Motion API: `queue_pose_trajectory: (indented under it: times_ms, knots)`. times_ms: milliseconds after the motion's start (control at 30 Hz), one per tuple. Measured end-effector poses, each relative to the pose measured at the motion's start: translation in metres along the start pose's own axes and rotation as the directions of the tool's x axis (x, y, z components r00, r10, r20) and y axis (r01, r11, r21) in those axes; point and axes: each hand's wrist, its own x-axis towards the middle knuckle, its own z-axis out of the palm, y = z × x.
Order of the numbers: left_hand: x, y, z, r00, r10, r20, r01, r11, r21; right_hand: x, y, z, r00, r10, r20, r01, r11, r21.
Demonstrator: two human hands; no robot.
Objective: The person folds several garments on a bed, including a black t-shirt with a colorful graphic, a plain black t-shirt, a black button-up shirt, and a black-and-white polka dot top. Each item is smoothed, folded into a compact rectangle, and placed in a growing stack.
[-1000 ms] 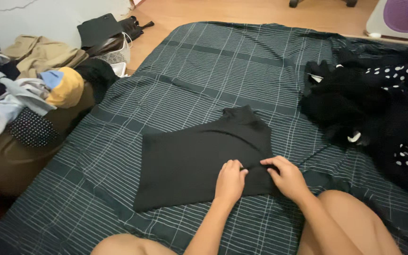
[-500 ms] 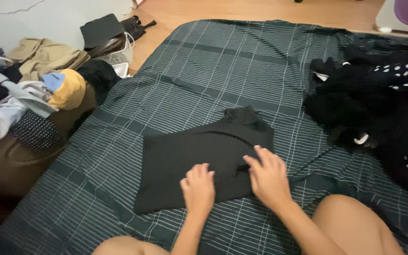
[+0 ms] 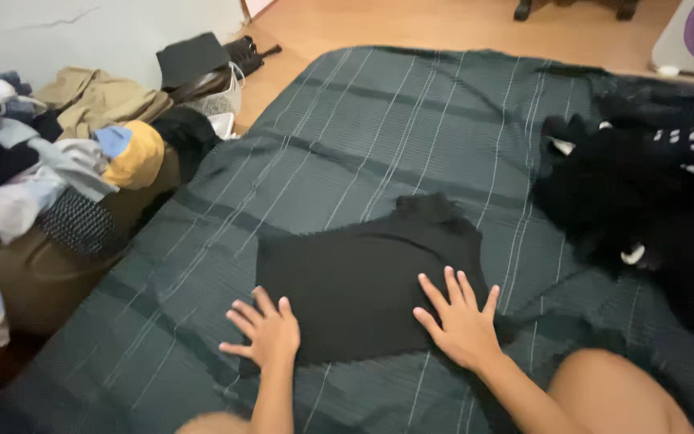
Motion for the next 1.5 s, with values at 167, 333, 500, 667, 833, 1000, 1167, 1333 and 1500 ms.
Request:
queue_pose_trajectory:
  times_ms: [167, 333, 500, 667, 833, 1000, 1167, 1333, 1500]
  knots:
    - [0.032, 0.025, 0.017, 0.741, 0.582, -0.334, -0.601, 0.797, 0.054, 0.073, 0.023, 0.007, 0.974, 0.012, -0.224, 0.018, 0.991, 0.133]
    - [0.077, 0.052, 0.031, 0.752, 0.643, -0.144, -0.622, 0.765, 0.168, 0.148, 0.029, 0.019, 0.994, -0.054, -0.096, 0.063, 0.994, 0.089]
    - [0.125, 0.032, 0.017, 0.859, 0.495, -0.131, -0.470, 0.864, 0.181, 0.174, 0.049, 0.033, 0.992, 0.115, -0.052, -0.118, 0.990, -0.072]
    - [0.146, 0.023, 0.019, 0.910, 0.408, -0.071, -0.407, 0.913, 0.023, 0.185, 0.060, 0.044, 0.929, 0.205, -0.309, -0.152, 0.970, 0.188]
    - [0.159, 0.022, 0.011, 0.939, 0.320, -0.131, -0.338, 0.929, -0.155, 0.225, 0.073, 0.019, 0.855, 0.518, -0.002, -0.496, 0.821, 0.284]
    - [0.171, 0.025, -0.016, 0.927, 0.363, -0.094, -0.375, 0.905, -0.202, 0.228, 0.095, -0.012, 0.893, 0.385, 0.234, -0.410, 0.477, 0.777]
    - [0.163, 0.009, -0.035, 0.950, 0.310, 0.038, -0.212, 0.732, -0.647, 0.180, 0.115, -0.034, 0.954, 0.239, 0.184, -0.256, 0.317, 0.913]
    - [0.133, -0.016, -0.044, 0.948, 0.307, 0.086, -0.182, 0.741, -0.646, 0.109, 0.111, -0.060, 0.984, 0.074, 0.164, -0.180, 0.421, 0.889]
    - [0.101, -0.041, -0.053, 0.906, 0.423, -0.009, -0.362, 0.764, -0.534, 0.064, 0.102, -0.071, 0.955, 0.028, 0.295, -0.247, 0.629, 0.737]
